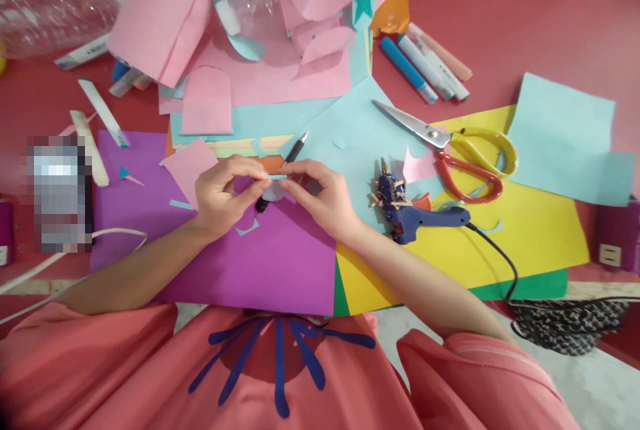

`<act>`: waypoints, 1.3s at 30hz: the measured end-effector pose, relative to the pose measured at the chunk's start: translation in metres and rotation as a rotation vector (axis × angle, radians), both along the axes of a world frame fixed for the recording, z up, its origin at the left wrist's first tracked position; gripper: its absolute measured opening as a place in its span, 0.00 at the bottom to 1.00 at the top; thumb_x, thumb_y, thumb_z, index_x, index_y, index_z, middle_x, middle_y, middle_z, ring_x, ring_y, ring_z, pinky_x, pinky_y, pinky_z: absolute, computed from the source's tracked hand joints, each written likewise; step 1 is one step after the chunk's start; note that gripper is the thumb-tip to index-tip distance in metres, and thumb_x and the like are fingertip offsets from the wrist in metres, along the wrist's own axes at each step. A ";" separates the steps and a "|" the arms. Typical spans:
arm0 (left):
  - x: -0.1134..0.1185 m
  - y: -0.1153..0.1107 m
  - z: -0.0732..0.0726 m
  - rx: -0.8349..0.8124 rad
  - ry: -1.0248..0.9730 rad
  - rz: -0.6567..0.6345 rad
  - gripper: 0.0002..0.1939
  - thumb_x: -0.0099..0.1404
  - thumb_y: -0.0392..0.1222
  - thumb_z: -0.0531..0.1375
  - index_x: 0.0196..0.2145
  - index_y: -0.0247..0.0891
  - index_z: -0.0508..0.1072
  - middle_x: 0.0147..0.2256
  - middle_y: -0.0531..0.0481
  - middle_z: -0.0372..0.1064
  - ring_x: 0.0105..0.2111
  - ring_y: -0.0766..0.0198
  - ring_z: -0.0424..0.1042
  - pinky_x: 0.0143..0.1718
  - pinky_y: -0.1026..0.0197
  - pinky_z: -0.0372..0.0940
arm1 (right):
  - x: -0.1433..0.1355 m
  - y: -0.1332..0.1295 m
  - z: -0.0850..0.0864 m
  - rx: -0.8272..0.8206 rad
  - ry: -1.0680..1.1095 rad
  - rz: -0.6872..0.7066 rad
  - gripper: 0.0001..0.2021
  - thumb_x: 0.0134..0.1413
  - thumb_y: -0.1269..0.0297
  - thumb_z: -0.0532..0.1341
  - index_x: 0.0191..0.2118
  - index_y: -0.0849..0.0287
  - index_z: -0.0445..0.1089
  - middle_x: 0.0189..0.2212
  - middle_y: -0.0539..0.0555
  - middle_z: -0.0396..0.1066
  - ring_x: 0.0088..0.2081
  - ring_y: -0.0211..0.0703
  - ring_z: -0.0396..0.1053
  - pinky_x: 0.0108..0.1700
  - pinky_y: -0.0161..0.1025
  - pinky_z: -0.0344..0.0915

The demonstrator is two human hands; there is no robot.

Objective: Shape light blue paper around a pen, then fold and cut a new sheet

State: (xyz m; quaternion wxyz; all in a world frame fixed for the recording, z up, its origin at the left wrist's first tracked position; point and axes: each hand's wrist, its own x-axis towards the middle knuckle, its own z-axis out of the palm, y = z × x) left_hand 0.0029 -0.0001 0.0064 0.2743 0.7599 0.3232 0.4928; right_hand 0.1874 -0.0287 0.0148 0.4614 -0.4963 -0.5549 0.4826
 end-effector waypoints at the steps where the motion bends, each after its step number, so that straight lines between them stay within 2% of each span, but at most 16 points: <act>1: 0.000 0.000 0.000 0.002 -0.002 -0.004 0.04 0.67 0.35 0.65 0.36 0.42 0.74 0.32 0.55 0.76 0.33 0.69 0.77 0.37 0.66 0.72 | 0.000 0.000 0.000 0.001 -0.004 -0.005 0.08 0.57 0.57 0.68 0.37 0.55 0.79 0.31 0.50 0.79 0.31 0.38 0.74 0.37 0.39 0.72; 9: 0.001 0.001 0.000 -0.036 -0.042 -0.022 0.04 0.67 0.36 0.65 0.35 0.43 0.74 0.31 0.55 0.76 0.32 0.69 0.76 0.36 0.66 0.72 | -0.001 -0.001 0.000 0.052 0.003 -0.026 0.05 0.57 0.64 0.67 0.35 0.56 0.81 0.31 0.51 0.80 0.30 0.38 0.75 0.35 0.38 0.73; 12: 0.001 -0.001 0.001 -0.117 -0.036 -0.002 0.04 0.68 0.41 0.64 0.34 0.42 0.74 0.30 0.54 0.77 0.31 0.68 0.76 0.35 0.65 0.71 | 0.000 0.000 0.000 0.059 -0.018 -0.021 0.05 0.57 0.64 0.66 0.34 0.55 0.80 0.31 0.50 0.81 0.32 0.40 0.77 0.37 0.40 0.74; 17: 0.001 -0.003 0.001 -0.221 0.000 0.040 0.12 0.68 0.51 0.63 0.32 0.41 0.74 0.29 0.53 0.77 0.31 0.67 0.77 0.35 0.63 0.72 | 0.000 0.000 0.000 0.069 -0.056 -0.012 0.06 0.58 0.63 0.65 0.34 0.54 0.80 0.33 0.51 0.81 0.35 0.41 0.78 0.40 0.42 0.75; 26: 0.001 -0.004 0.006 -0.312 0.025 0.045 0.12 0.68 0.52 0.64 0.36 0.41 0.79 0.32 0.52 0.81 0.32 0.68 0.79 0.36 0.67 0.72 | 0.001 -0.001 -0.001 0.184 -0.079 -0.080 0.04 0.58 0.66 0.66 0.34 0.54 0.79 0.32 0.50 0.81 0.32 0.39 0.76 0.38 0.39 0.73; 32: 0.000 -0.005 0.006 -0.402 0.016 0.058 0.14 0.66 0.55 0.65 0.36 0.42 0.81 0.35 0.50 0.83 0.34 0.63 0.81 0.38 0.63 0.75 | 0.000 -0.001 -0.002 0.163 -0.116 -0.076 0.05 0.60 0.64 0.65 0.35 0.54 0.79 0.32 0.51 0.80 0.32 0.39 0.75 0.39 0.40 0.73; 39: 0.000 -0.005 0.005 -0.451 -0.023 0.038 0.15 0.66 0.56 0.65 0.35 0.42 0.82 0.31 0.53 0.81 0.28 0.67 0.78 0.30 0.65 0.72 | -0.001 -0.001 -0.001 0.146 -0.100 -0.079 0.04 0.58 0.65 0.65 0.34 0.54 0.78 0.32 0.50 0.80 0.32 0.39 0.74 0.38 0.39 0.73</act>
